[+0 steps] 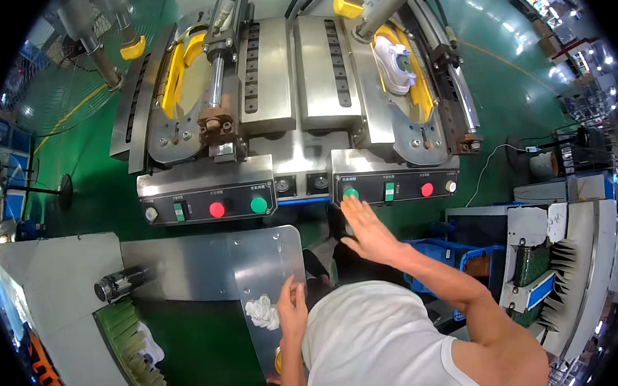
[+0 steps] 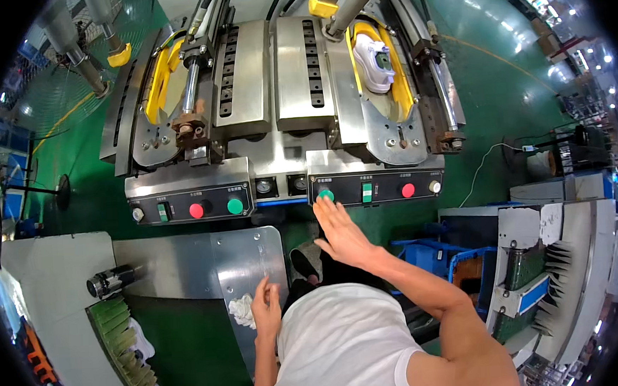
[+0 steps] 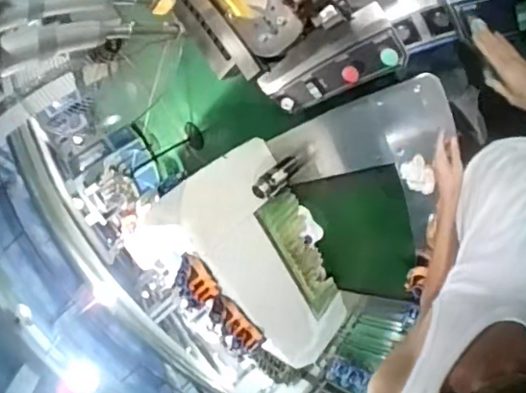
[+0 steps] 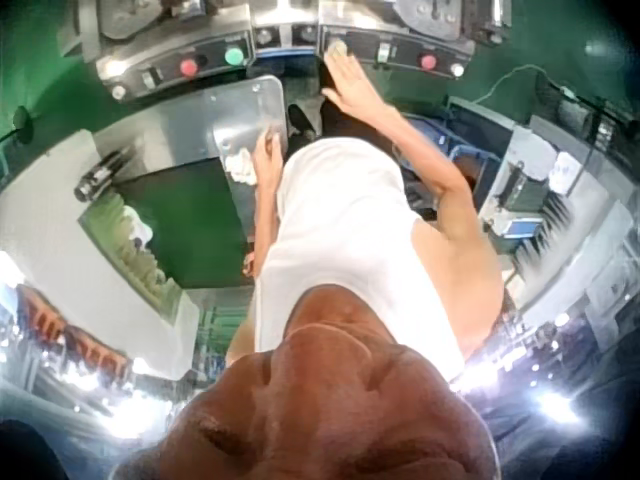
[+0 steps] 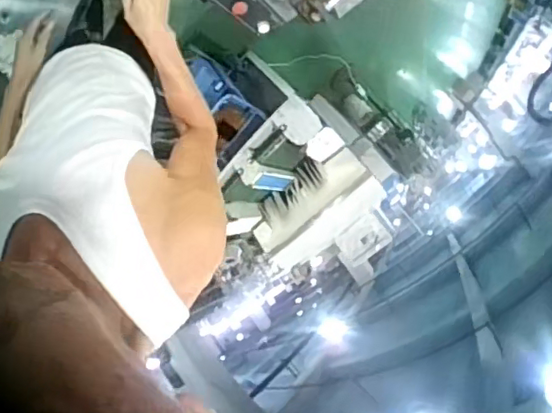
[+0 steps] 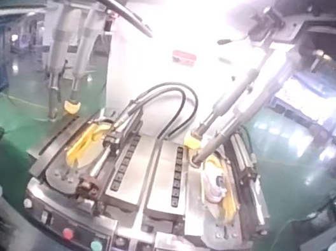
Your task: The person places yellow and white shoe components into a sole-attaching machine, activates the machine using control buttons and levers, and then removes the processed components to place them onto a conveyor belt.
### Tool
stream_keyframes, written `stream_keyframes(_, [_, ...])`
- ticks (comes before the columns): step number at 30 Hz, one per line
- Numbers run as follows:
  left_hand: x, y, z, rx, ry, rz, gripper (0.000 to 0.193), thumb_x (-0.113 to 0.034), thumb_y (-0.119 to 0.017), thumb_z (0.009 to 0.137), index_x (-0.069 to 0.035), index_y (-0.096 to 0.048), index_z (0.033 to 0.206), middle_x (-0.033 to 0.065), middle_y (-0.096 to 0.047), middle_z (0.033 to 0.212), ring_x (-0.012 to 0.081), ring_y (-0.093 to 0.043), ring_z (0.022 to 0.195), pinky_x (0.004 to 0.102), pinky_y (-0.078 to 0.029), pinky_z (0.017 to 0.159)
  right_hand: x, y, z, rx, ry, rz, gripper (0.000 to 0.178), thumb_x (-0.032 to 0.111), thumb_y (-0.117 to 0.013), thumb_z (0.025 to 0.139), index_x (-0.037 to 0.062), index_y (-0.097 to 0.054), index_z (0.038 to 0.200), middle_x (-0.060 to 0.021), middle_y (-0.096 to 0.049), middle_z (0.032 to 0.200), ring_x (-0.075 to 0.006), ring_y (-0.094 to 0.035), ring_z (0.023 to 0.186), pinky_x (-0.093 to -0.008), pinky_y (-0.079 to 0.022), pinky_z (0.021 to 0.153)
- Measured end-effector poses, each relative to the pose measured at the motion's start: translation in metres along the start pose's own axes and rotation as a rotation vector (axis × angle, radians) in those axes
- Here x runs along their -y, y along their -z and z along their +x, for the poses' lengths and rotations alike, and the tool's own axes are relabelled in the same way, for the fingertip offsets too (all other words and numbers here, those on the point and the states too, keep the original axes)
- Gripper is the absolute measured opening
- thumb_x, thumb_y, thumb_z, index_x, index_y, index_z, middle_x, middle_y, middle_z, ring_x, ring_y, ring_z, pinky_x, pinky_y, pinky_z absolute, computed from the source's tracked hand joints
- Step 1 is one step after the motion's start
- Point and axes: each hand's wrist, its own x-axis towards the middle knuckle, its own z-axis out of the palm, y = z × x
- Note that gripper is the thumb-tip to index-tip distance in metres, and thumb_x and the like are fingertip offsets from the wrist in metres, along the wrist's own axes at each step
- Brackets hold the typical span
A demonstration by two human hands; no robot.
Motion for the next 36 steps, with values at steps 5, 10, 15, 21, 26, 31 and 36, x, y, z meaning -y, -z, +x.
stream_keyframes(5, [0.021,0.023,-0.004,0.111,0.016,0.062,0.038,-0.018,-0.059,0.098,0.002,-0.056,0.13,0.0124,-0.069,0.097,0.0161,-0.064,0.081,0.0289,-0.051,0.074,0.007,-0.017,0.008,-0.04,-0.012,-0.197,0.073,0.02,-0.067,0.085,-0.0139,-0.034,0.14,-0.0323,-0.035,0.147,-0.0435,-0.029,0.142,-0.05,-0.027,0.116])
stream_keyframes(10, [0.013,0.019,0.022,0.111,-0.097,0.118,0.035,-0.015,-0.057,0.097,0.002,-0.057,0.127,0.0193,-0.069,0.099,0.0253,-0.068,0.083,0.0354,-0.054,0.075,-0.001,-0.029,0.004,-0.066,-0.025,-0.163,0.071,0.018,-0.068,0.087,-0.0125,-0.034,0.141,-0.0294,-0.035,0.149,-0.0422,-0.028,0.143,-0.0493,-0.027,0.117])
stream_keyframes(15, [0.01,0.005,0.035,0.088,-0.082,0.086,0.036,-0.019,-0.06,0.096,0.0,-0.06,0.127,0.0155,-0.07,0.097,0.019,-0.066,0.083,0.0316,-0.053,0.073,0.0,0.003,-0.036,-0.156,-0.19,0.21,0.064,0.017,-0.062,0.09,-0.0091,-0.035,0.142,-0.0301,-0.037,0.148,-0.0399,-0.035,0.14,-0.0412,-0.033,0.114])
stream_keyframes(21, [0.001,-0.008,0.042,0.108,-0.063,0.032,0.034,-0.019,-0.061,0.096,0.0,-0.061,0.124,0.0158,-0.07,0.096,0.0211,-0.067,0.083,0.0321,-0.054,0.073,-0.062,-0.036,-0.139,-0.119,-0.753,0.29,0.06,0.024,-0.067,0.086,-0.0037,-0.049,0.136,-0.0305,-0.064,0.108,-0.0393,-0.066,0.097,-0.0412,-0.052,0.086])
stream_keyframes(26, [0.006,-0.01,0.05,0.13,-0.099,0.1,0.032,-0.018,-0.061,0.095,0.0,-0.062,0.122,0.0166,-0.07,0.095,0.0217,-0.067,0.084,0.0323,-0.054,0.072,-0.125,-0.114,-0.248,-0.07,-1.006,0.307,0.057,0.03,-0.069,0.084,-0.0067,-0.057,0.126,-0.0267,-0.068,0.109,-0.0357,-0.067,0.102,-0.0386,-0.052,0.09])
stream_keyframes(31, [0.001,-0.013,0.054,0.156,-0.096,0.118,0.033,-0.017,-0.061,0.095,0.003,-0.061,0.122,0.0194,-0.07,0.093,0.0262,-0.069,0.079,0.0349,-0.054,0.072,-0.142,-0.173,-0.333,-0.019,-1.254,0.515,0.057,0.032,-0.073,0.082,-0.0086,-0.061,0.12,-0.0236,-0.07,0.109,-0.0314,-0.068,0.104,-0.0369,-0.052,0.09])
stream_keyframes(36, [0.001,-0.02,0.051,0.161,-0.086,0.113,0.032,-0.016,-0.062,0.094,0.002,-0.061,0.121,0.0177,-0.07,0.093,0.0255,-0.069,0.077,0.035,-0.054,0.071,-0.119,-0.192,-0.345,0.054,-1.324,0.682,0.056,0.032,-0.071,0.084,-0.009,-0.062,0.121,-0.024,-0.066,0.119,-0.0314,-0.064,0.112,-0.0368,-0.049,0.096])
